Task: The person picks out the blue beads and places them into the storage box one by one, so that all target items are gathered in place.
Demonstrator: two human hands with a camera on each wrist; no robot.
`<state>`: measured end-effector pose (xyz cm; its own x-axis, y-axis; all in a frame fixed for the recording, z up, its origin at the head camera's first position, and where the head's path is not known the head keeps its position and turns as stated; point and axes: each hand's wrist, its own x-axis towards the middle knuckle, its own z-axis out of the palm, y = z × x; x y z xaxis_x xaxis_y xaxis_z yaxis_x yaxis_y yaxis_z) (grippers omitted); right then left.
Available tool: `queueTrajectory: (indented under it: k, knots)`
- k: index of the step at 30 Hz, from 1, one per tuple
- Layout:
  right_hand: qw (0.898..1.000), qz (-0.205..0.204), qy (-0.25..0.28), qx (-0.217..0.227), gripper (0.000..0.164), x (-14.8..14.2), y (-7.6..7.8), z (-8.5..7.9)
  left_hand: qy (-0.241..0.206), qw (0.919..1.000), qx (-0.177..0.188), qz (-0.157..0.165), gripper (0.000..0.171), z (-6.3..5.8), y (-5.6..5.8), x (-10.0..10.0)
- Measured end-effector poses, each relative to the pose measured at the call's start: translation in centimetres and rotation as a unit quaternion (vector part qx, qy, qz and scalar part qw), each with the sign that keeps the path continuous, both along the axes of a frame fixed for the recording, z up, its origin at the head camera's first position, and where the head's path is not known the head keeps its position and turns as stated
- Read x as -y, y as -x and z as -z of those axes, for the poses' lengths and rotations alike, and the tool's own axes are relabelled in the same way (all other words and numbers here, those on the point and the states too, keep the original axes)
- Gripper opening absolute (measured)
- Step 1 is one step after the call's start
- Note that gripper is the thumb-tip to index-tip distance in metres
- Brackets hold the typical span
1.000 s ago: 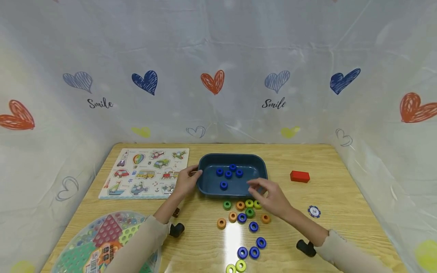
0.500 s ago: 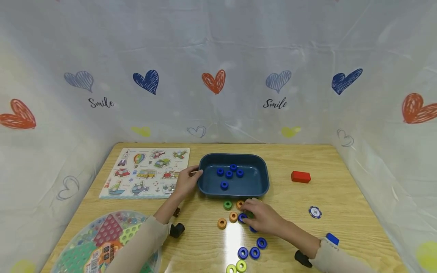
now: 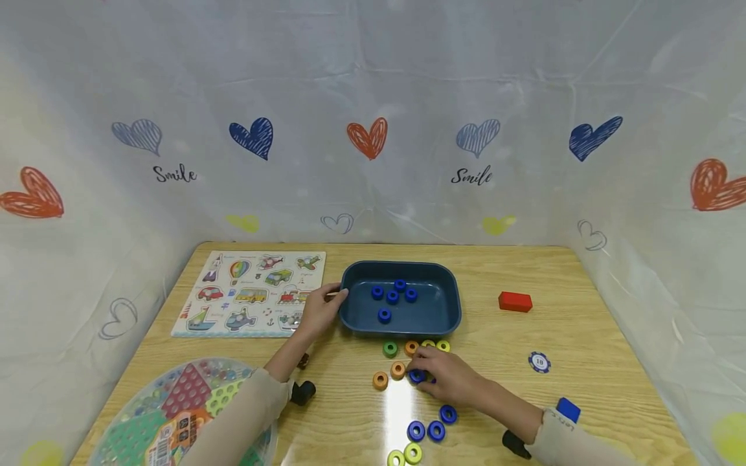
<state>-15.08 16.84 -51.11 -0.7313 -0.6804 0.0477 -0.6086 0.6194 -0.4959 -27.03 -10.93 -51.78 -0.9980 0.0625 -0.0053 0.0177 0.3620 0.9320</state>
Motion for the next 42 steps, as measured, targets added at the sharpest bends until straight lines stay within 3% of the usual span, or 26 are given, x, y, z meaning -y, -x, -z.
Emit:
queueTrajectory:
  k: [4, 7, 13, 17, 25, 30, 36, 42]
  knots:
    - [0.999, 0.013, 0.020, 0.026, 0.029, -0.1, 0.2, -0.1, 0.006, 1.0000, -0.004, -0.001, 0.033, -0.1, 0.0, 0.0]
    - [0.996, 0.027, 0.069, 0.051, 0.030, -0.1, 0.4, -0.4, 0.013, 0.9999, -0.006, 0.000, 0.034, -0.1, -0.1, -0.1]
    - [0.978, 0.022, 0.181, 0.100, 0.032, 0.3, 1.1, -1.8, 0.020, 0.9998, -0.001, -0.007, 0.035, -0.1, -0.2, -0.1]
    - [0.972, 0.022, 0.215, 0.097, 0.031, 0.7, 2.0, -3.0, 0.021, 0.9997, -0.001, -0.009, 0.035, 0.0, -0.2, -0.1]
    - [0.972, 0.107, 0.205, 0.052, 0.034, 0.9, 5.1, -4.6, 0.023, 0.9996, -0.017, -0.005, 0.037, 0.0, -0.5, -0.2]
    - [0.966, 0.151, 0.203, 0.051, 0.033, 0.9, 7.4, -4.8, 0.026, 0.9995, -0.018, -0.007, 0.039, 0.0, -0.5, -0.2]
    - [0.961, 0.173, 0.205, 0.071, 0.032, 1.1, 9.9, -4.6, 0.020, 0.9997, -0.014, -0.007, 0.036, 0.1, -0.5, -0.1]
    - [0.962, 0.189, 0.182, 0.071, 0.032, 1.5, 11.0, -4.0, 0.021, 0.9996, -0.010, -0.013, 0.034, 0.2, -0.5, -0.2]
